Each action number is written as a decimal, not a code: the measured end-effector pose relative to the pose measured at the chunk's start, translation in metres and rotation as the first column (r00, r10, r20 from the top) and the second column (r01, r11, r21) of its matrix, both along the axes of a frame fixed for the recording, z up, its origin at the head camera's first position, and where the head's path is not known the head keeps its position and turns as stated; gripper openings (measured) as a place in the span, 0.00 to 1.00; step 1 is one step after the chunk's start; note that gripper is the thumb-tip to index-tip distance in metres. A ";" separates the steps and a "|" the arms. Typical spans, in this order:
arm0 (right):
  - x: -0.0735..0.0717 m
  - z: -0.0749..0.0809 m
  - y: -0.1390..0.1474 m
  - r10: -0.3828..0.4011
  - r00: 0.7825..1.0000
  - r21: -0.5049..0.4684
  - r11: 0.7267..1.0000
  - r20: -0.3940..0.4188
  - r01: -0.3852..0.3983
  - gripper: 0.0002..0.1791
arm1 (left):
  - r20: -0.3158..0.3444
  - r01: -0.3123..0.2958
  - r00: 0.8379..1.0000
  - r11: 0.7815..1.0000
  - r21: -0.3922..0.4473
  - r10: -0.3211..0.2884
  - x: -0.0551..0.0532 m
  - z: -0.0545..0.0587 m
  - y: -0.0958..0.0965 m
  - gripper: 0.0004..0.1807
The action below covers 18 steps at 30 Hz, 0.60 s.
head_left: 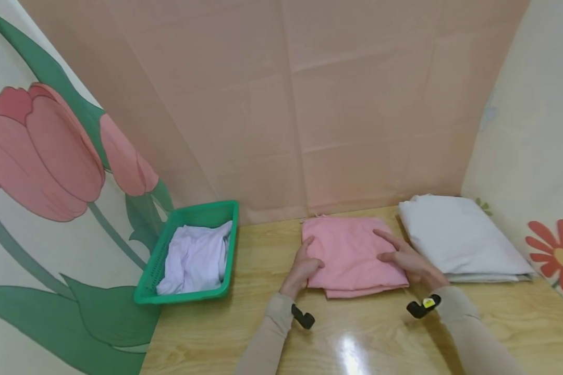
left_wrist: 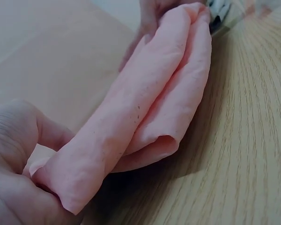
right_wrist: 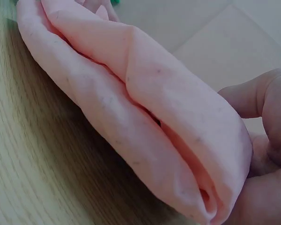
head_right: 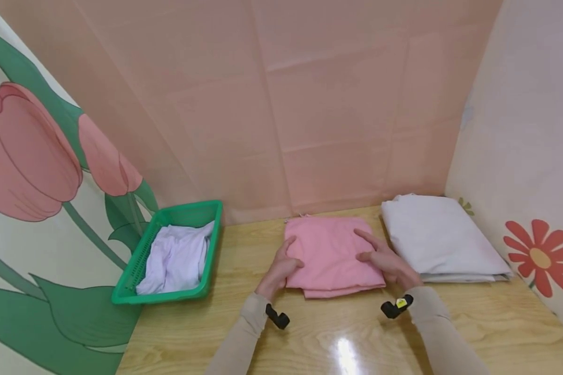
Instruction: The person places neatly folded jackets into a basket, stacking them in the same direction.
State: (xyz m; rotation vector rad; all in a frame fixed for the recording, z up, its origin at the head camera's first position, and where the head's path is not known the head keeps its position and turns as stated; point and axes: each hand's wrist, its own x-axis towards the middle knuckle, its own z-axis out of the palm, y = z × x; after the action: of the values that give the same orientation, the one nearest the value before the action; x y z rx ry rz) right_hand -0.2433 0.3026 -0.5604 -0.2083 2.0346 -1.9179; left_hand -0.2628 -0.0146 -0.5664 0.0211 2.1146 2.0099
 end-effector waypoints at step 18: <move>0.011 0.001 -0.008 0.008 1.000 0.003 1.000 0.019 -0.008 0.50 | 0.077 0.099 0.992 0.993 0.065 -0.104 0.004 0.002 0.004 0.51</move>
State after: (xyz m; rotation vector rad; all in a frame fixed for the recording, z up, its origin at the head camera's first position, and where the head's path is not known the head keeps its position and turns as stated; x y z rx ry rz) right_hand -0.2326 0.2943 -0.5599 -0.1968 2.0209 -1.9052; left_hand -0.2584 -0.0107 -0.5646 0.0555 1.9625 1.9816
